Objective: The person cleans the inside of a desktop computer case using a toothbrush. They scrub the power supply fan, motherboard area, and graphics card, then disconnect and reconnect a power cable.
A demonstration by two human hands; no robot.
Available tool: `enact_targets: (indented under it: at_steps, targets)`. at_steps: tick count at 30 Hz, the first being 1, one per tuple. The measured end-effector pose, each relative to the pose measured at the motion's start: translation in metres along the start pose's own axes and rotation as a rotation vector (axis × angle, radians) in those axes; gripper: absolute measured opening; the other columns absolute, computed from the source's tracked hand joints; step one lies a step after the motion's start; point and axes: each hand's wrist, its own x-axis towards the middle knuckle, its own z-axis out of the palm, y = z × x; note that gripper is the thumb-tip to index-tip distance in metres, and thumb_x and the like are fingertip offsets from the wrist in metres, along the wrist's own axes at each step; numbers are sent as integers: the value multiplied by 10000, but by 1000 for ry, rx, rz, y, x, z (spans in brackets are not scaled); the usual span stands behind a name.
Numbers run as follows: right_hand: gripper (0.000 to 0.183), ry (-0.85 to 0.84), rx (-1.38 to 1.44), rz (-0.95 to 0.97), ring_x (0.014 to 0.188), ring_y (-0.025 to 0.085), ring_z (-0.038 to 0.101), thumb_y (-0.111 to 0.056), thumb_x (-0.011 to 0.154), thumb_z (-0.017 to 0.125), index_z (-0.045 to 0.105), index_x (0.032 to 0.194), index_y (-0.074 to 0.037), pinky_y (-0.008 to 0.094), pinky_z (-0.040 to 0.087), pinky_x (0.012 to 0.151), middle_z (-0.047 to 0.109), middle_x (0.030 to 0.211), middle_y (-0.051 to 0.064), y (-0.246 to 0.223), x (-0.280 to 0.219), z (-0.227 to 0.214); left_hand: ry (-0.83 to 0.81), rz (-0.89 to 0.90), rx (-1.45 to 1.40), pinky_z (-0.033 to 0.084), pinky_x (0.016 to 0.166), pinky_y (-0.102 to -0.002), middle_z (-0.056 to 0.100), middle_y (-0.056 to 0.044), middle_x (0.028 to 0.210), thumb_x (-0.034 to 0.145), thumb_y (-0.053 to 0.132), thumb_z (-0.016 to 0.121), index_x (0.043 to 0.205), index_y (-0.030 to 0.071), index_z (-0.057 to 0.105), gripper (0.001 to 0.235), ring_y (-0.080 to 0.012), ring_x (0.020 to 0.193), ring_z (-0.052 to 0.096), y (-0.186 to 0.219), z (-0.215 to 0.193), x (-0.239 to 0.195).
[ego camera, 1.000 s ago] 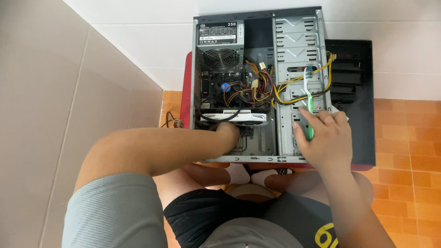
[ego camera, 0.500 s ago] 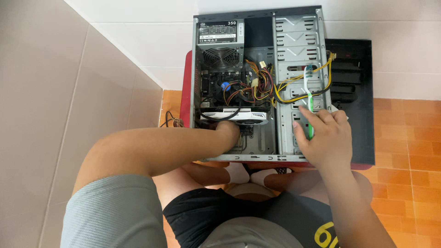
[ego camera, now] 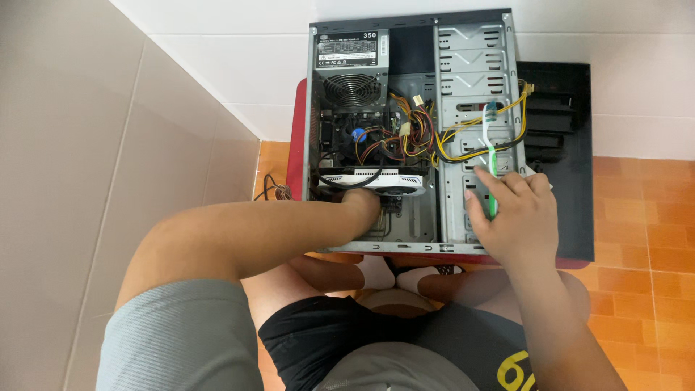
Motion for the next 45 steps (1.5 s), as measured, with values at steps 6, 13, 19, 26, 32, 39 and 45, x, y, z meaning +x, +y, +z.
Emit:
enact_targets:
  at_steps: [6,13,19,26,32,39,45]
  targets:
    - [305,5,23,58,853,306,635,-358,911,750,838,1148,-188,403,525,725,711,872,87,-1,-4,5,5,10,-22,600,577,-476,775,-64,979,974,132,533,1027,61,788,270,-253,943,744,-2,-6,-7]
    - [294,54,59,27,826,298,609,-328,909,769,838,1143,-164,400,523,701,697,877,97,0,-4,7,11,-9,-70,596,553,-508,775,-99,952,967,128,527,1027,45,791,283,-290,939,748,-3,2,0]
    - [304,5,2,53,840,288,644,-365,911,760,845,1143,-188,392,525,680,718,864,78,-3,-3,3,78,-31,-77,589,536,-508,774,-86,935,959,134,548,1000,57,799,266,-287,916,752,-2,2,0]
    - [312,8,12,61,845,302,641,-373,899,765,842,1133,-181,405,529,660,725,882,91,-2,-2,3,24,-9,-88,597,575,-514,779,-92,961,978,143,524,1017,49,794,288,-293,954,749,-2,2,0]
    - [321,-25,19,63,856,301,638,-390,908,754,841,1132,-176,406,525,671,724,883,84,-4,0,0,31,29,-66,589,546,-493,778,-84,923,959,136,536,998,64,798,274,-280,923,753,-9,1,-8]
    - [316,-35,62,58,836,311,633,-341,895,769,840,1145,-161,405,531,669,717,867,97,-3,2,-2,23,29,25,602,599,-504,784,-93,952,964,131,546,997,65,798,263,-291,946,753,-6,-3,-10]
    - [309,-65,94,78,834,299,638,-319,905,764,837,1157,-156,394,536,682,722,862,104,-5,5,-10,-7,-5,-4,600,625,-519,771,-120,1006,978,114,546,1054,24,782,264,-312,986,741,-4,4,1]
